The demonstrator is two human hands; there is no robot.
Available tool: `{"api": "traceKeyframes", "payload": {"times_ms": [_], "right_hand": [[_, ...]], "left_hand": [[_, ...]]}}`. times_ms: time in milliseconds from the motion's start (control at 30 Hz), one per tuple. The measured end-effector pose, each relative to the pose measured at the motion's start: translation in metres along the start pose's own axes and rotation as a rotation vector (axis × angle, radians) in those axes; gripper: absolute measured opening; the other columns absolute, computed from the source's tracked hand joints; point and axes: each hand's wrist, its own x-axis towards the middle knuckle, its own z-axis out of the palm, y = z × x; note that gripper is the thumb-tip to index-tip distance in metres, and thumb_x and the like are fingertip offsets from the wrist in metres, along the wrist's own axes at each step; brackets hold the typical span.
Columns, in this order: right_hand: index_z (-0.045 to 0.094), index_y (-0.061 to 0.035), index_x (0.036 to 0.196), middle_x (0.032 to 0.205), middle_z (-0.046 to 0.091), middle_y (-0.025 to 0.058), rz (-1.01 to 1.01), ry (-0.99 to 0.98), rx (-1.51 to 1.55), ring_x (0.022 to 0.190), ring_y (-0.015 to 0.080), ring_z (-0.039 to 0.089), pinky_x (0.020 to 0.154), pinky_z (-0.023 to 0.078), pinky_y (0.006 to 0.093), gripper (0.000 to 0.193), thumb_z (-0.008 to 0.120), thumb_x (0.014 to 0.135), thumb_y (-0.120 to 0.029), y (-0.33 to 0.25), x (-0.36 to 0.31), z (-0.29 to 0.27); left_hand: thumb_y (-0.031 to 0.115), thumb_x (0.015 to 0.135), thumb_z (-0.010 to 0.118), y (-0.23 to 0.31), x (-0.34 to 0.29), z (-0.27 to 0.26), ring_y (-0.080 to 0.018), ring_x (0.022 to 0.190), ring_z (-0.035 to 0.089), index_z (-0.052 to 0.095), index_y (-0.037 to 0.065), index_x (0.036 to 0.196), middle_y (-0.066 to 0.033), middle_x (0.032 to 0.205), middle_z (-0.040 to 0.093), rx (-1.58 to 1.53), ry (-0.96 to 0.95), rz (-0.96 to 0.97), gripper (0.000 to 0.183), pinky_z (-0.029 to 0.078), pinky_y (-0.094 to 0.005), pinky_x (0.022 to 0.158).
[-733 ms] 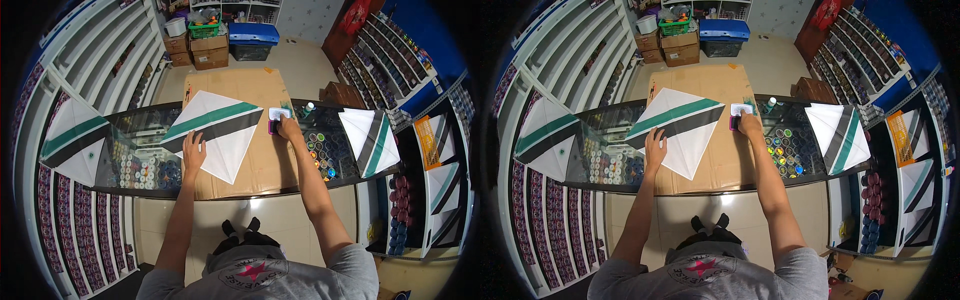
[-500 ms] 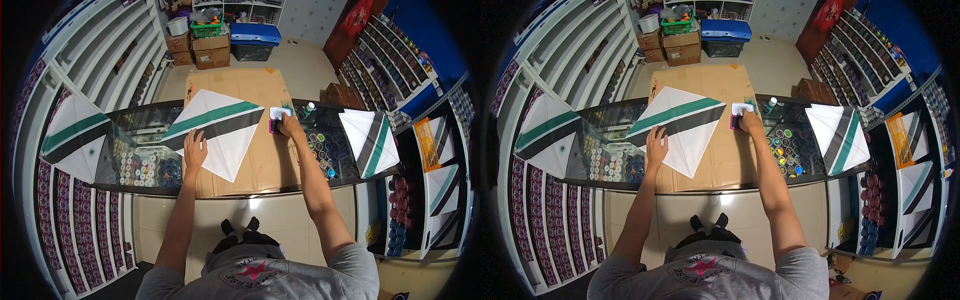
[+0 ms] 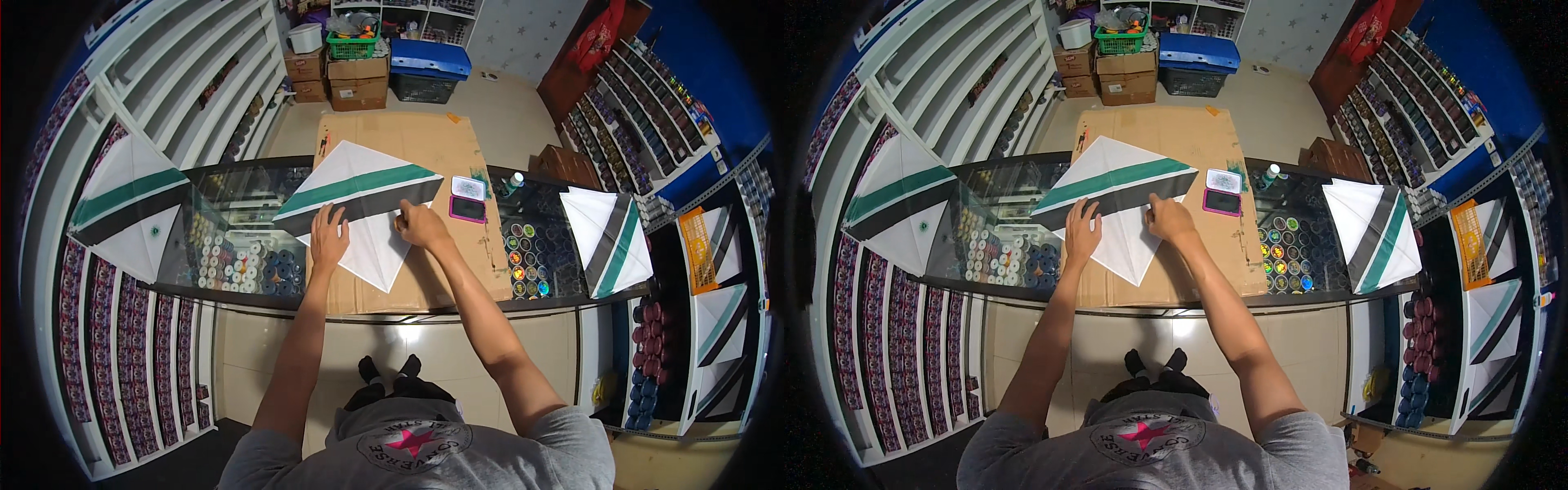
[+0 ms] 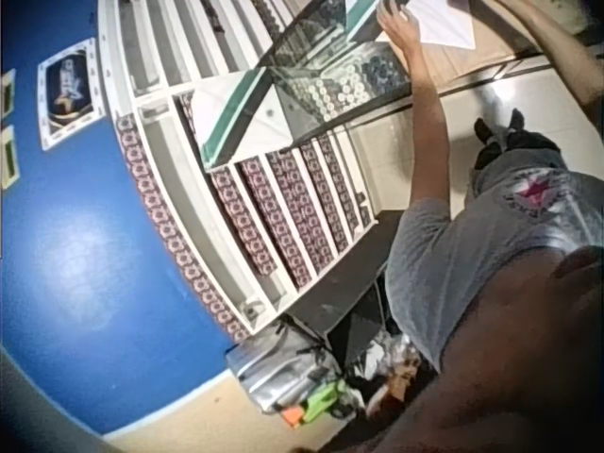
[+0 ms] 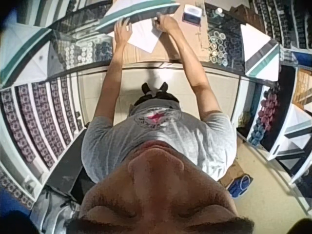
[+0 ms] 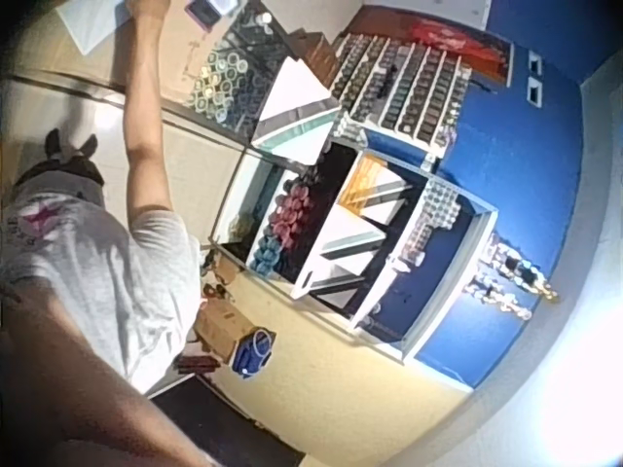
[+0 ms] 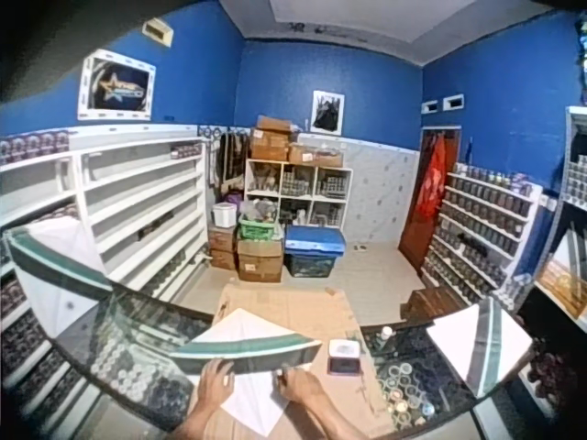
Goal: The person assembles white and green diamond-shaped kites by hand. They unfold the kites, place them on a cardboard surface, and use a small stamping tool to apply a green circular logo to the center. The person then lifts the kite to inspect it and places it on a shelf before repeating the process with another kite.
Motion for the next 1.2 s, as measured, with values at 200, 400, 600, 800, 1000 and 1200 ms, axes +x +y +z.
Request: {"api": "traceKeyframes", "payload": {"times_ms": [200, 400, 600, 800, 1000, 1200], "right_hand": [[0.054, -0.0021, 0.097, 0.078, 0.064, 0.0271, -0.032, -0.048, -0.014, 0.077, 0.0448, 0.063, 0.071, 0.051, 0.0520, 0.024, 0.058, 0.080, -0.019, -0.024, 0.004, 0.014], [0.053, -0.0026, 0.110, 0.085, 0.066, 0.0257, -0.059, -0.109, -0.103, 0.082, 0.0419, 0.065, 0.073, 0.052, 0.0501, 0.034, 0.058, 0.079, -0.018, -0.023, 0.010, 0.034], [0.050, -0.0036, 0.127, 0.092, 0.067, 0.0235, -0.027, -0.170, -0.123, 0.088, 0.0389, 0.065, 0.080, 0.053, 0.0454, 0.055, 0.063, 0.075, -0.017, -0.023, 0.012, 0.037], [0.053, 0.0006, 0.103, 0.083, 0.066, 0.0239, -0.057, -0.093, -0.007, 0.079, 0.0409, 0.065, 0.071, 0.052, 0.0477, 0.030, 0.060, 0.078, -0.016, -0.017, 0.014, 0.019], [0.060, -0.0016, 0.097, 0.086, 0.067, 0.0230, -0.005, 0.061, 0.137, 0.084, 0.0401, 0.065, 0.076, 0.052, 0.0470, 0.026, 0.061, 0.077, -0.017, 0.016, 0.015, -0.031], [0.062, -0.0029, 0.098, 0.087, 0.067, 0.0235, 0.142, 0.079, -0.051, 0.085, 0.0408, 0.065, 0.077, 0.053, 0.0466, 0.028, 0.061, 0.075, -0.019, 0.099, 0.015, -0.050]], "left_hand": [[0.016, 0.084, 0.060, -0.001, 0.000, -0.001, -0.0336, 0.122, 0.046, 0.062, 0.007, 0.116, -0.0172, 0.127, 0.051, -0.001, -0.008, -0.001, 0.033, 0.035, -0.0434, 0.104], [0.017, 0.085, 0.059, -0.001, -0.001, -0.001, -0.0331, 0.123, 0.046, 0.062, 0.006, 0.116, -0.0172, 0.127, 0.052, 0.004, -0.013, 0.001, 0.033, 0.035, -0.0439, 0.104], [0.017, 0.085, 0.059, -0.001, -0.001, -0.001, -0.0332, 0.122, 0.046, 0.062, 0.006, 0.115, -0.0171, 0.127, 0.052, 0.014, -0.010, 0.003, 0.033, 0.035, -0.0440, 0.104], [0.016, 0.084, 0.059, 0.001, 0.001, -0.001, -0.0336, 0.122, 0.046, 0.062, 0.006, 0.116, -0.0174, 0.127, 0.052, 0.005, -0.013, 0.007, 0.033, 0.035, -0.0437, 0.104], [0.015, 0.084, 0.060, -0.002, -0.002, 0.000, -0.0341, 0.122, 0.046, 0.062, 0.005, 0.116, -0.0181, 0.128, 0.051, 0.006, -0.016, -0.008, 0.033, 0.034, -0.0436, 0.105], [0.016, 0.085, 0.059, 0.000, -0.001, 0.000, -0.0345, 0.121, 0.046, 0.062, 0.006, 0.115, -0.0182, 0.128, 0.051, 0.002, -0.012, 0.000, 0.032, 0.035, -0.0431, 0.104]]}}
